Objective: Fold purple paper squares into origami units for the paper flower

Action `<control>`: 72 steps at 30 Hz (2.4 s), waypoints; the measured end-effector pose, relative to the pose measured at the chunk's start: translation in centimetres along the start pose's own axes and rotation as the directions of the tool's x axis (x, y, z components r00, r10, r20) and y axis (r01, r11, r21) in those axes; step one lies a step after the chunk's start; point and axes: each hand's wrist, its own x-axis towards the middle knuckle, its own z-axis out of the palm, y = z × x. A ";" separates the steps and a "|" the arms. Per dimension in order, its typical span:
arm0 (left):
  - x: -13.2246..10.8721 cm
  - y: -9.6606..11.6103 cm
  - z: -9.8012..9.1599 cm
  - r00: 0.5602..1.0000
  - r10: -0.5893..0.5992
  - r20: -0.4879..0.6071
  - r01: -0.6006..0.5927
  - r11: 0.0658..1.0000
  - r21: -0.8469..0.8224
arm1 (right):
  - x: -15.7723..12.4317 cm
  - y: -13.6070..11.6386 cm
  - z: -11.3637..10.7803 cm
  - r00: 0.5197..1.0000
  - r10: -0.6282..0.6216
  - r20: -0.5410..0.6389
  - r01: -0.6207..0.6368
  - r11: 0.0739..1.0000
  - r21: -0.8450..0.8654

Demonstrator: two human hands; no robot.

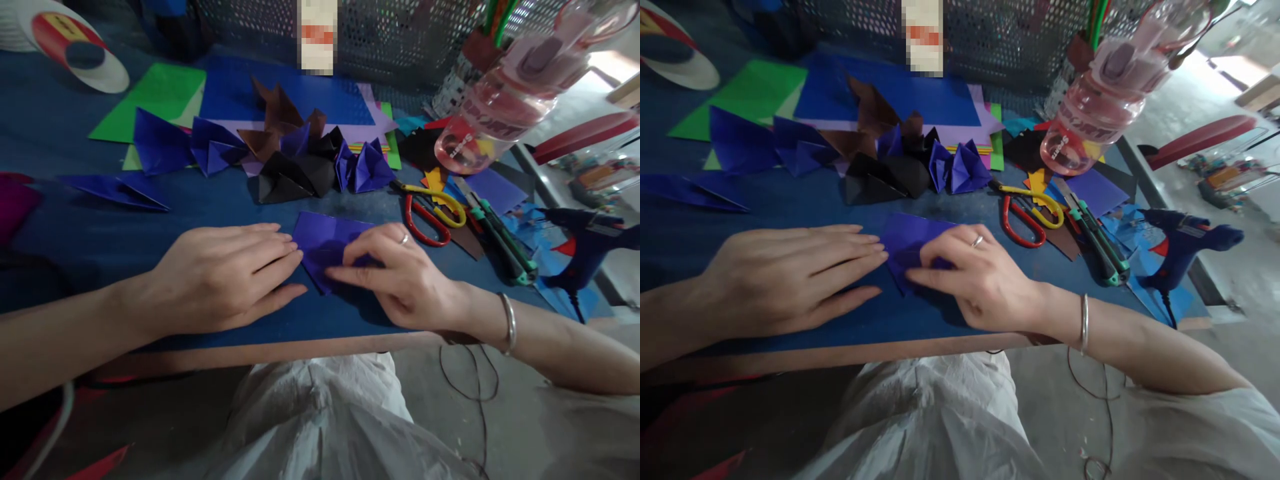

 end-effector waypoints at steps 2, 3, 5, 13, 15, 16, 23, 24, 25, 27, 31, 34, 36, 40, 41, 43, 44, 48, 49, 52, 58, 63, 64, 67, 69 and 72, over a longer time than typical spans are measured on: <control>-0.2 0.0 0.1 1.000 0.001 -0.004 -0.001 1.000 0.003 | 0.0 0.8 -0.1 0.992 0.108 -0.061 -0.113 0.990 -0.086; -0.2 0.0 0.2 1.000 0.002 -0.003 -0.002 1.000 0.002 | 0.0 1.3 -0.2 0.984 0.150 -0.093 -0.161 0.980 -0.119; -0.1 -0.1 0.2 1.000 0.004 -0.013 -0.004 1.000 0.003 | 0.0 2.3 -0.1 0.975 0.179 -0.128 -0.198 0.968 -0.152; 0.8 0.3 -0.4 0.999 -0.029 -0.023 0.030 0.999 0.029 | 0.4 3.9 -0.5 0.986 0.011 -0.163 -0.042 0.981 -0.190; 0.9 0.5 -0.7 0.999 -0.031 -0.025 0.032 0.999 0.023 | 0.5 3.3 -0.8 0.977 -0.054 -0.206 0.008 0.976 -0.218; 0.9 0.6 -0.8 0.999 -0.026 -0.026 0.026 0.999 0.019 | 0.5 2.9 -0.9 0.971 -0.087 -0.221 0.034 0.972 -0.234; -0.6 0.4 0.4 1.000 0.003 0.005 -0.003 0.999 -0.032 | 0.2 0.5 -1.1 0.963 -0.243 -0.116 0.215 0.953 -0.216; -0.8 0.4 0.6 1.000 -0.017 0.013 0.018 0.999 -0.034 | 0.2 0.3 -1.1 0.962 -0.257 -0.093 0.235 0.951 -0.199; -0.9 0.3 0.8 0.999 -0.034 0.024 0.035 0.999 -0.034 | 0.3 0.1 -1.2 0.960 -0.270 -0.072 0.253 0.949 -0.188; -1.0 0.2 0.9 0.998 -0.045 0.041 0.046 0.998 -0.035 | 0.3 -0.3 -1.3 0.955 -0.294 -0.031 0.283 0.941 -0.188; -0.5 0.1 0.2 0.996 -0.028 0.085 0.034 0.997 -0.073 | 0.0 -1.4 -1.4 0.942 -0.335 0.013 0.324 0.900 -0.292; -0.4 0.5 -0.4 0.992 0.049 0.113 -0.024 0.978 -0.206 | -0.3 -1.9 -1.4 0.954 -0.301 -0.005 0.276 0.881 -0.385; -0.3 0.8 -0.6 0.991 0.074 0.113 -0.038 0.955 -0.293 | -0.5 -2.0 -1.3 0.959 -0.284 -0.014 0.256 0.884 -0.391; 0.2 1.2 -0.6 0.992 -0.020 0.127 0.061 0.942 -0.329 | -0.5 -1.6 -1.1 0.966 -0.257 0.013 0.252 0.938 -0.239; 0.4 1.2 -0.6 0.991 -0.034 0.133 0.077 0.939 -0.335 | -0.4 -1.3 -1.0 0.968 -0.249 0.025 0.250 0.951 -0.180; 0.6 1.1 -0.7 0.988 -0.039 0.150 0.090 0.933 -0.347 | -0.3 -0.7 -1.0 0.976 -0.215 0.027 0.216 0.975 -0.057; 0.6 1.1 -0.7 0.987 -0.036 0.157 0.090 0.930 -0.356 | -0.2 -0.3 -1.0 0.982 -0.186 0.021 0.186 0.982 0.004; -0.1 1.0 -0.6 0.983 -0.051 0.177 0.123 0.898 -0.423 | 0.1 1.5 -1.0 0.996 -0.074 0.041 0.061 0.963 0.262; -0.4 1.0 -0.6 0.984 -0.059 0.170 0.130 0.885 -0.446 | 0.1 1.8 -1.1 0.997 -0.054 0.055 0.034 0.946 0.321; -0.7 1.0 -0.6 0.988 -0.032 0.150 0.101 0.871 -0.481 | 0.1 2.5 -1.2 0.998 -0.020 0.066 -0.010 0.902 0.431; -0.2 0.9 -0.9 0.988 0.048 0.146 0.025 0.886 -0.463 | 0.3 2.3 -1.1 0.998 0.020 0.062 -0.047 0.879 0.474; -0.4 1.3 -0.8 0.985 0.027 0.170 0.059 0.876 -0.479 | 0.8 1.8 -0.6 0.994 0.095 0.048 -0.106 0.875 0.472; -0.4 1.4 -0.8 0.984 0.027 0.174 0.061 0.875 -0.480 | 0.9 1.7 -0.5 0.994 0.105 0.036 -0.109 0.874 0.473; -0.5 1.5 -0.8 0.981 0.049 0.187 0.047 0.878 -0.476 | 1.0 1.4 0.1 0.990 0.141 0.002 -0.124 0.865 0.487; -0.5 1.5 -0.9 0.982 0.050 0.182 0.044 0.878 -0.477 | 1.1 1.1 0.3 0.983 0.186 -0.006 -0.159 0.857 0.490; -0.5 1.4 -0.9 0.982 0.073 0.173 0.021 0.874 -0.486 | 1.3 0.5 0.5 0.959 0.284 -0.002 -0.257 0.868 0.425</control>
